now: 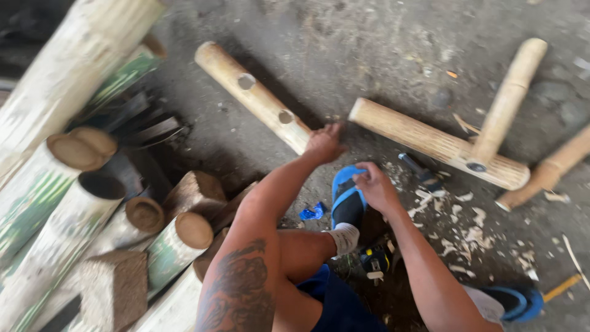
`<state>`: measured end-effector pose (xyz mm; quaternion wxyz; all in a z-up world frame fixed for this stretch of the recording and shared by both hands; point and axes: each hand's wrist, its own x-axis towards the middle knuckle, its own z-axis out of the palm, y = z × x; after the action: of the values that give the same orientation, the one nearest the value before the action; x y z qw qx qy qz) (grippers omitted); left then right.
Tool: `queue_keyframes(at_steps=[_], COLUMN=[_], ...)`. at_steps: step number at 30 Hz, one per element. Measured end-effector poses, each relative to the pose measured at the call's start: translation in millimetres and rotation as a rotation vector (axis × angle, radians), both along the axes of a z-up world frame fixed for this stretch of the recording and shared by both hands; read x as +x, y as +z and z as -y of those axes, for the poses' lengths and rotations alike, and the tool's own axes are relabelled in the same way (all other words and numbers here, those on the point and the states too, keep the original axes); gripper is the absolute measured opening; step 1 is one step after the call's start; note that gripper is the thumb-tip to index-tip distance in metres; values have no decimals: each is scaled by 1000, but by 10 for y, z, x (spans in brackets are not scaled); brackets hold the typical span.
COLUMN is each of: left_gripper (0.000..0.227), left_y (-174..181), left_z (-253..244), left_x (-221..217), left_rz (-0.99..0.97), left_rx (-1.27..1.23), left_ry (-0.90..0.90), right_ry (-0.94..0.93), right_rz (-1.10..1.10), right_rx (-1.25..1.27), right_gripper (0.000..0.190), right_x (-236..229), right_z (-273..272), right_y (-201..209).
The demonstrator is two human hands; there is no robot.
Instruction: The person sits on the floor and uses a hammer and chisel to carve a hole into a piece of bamboo. They repeatedly strike the chisel to remove wood, then measure and mark the bamboo with a tape measure and pencil.
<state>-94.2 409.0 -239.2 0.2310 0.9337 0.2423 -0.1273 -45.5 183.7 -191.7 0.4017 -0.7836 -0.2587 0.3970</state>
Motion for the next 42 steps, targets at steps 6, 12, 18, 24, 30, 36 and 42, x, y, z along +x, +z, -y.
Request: queue_keyframes(at_steps=[6, 12, 18, 24, 30, 36, 42], left_gripper=[92, 65, 28, 33, 40, 26, 44], left_y=[-531, -907, -54, 942, 1344, 1177, 701], left_z=[-181, -60, -61, 154, 772, 915, 1241], left_x=[591, 849, 273, 67, 43, 553, 794], left_rz=[127, 322, 568, 687, 846, 985, 559], left_rx=[-184, -322, -395, -319, -198, -665, -1043], left_ry=[296, 338, 20, -220, -290, 246, 303], right_ry=[-92, -165, -311, -434, -587, -619, -442], right_rz=[12, 27, 355, 743, 666, 891, 833], right_rx=[-20, -51, -134, -141, -178, -296, -231], right_gripper=[37, 39, 66, 100, 108, 122, 102], right_x=[21, 101, 115, 221, 536, 799, 662], right_z=[164, 542, 977, 1273, 1668, 1951, 2080], right_y=[-178, -110, 9, -97, -207, -213, -130])
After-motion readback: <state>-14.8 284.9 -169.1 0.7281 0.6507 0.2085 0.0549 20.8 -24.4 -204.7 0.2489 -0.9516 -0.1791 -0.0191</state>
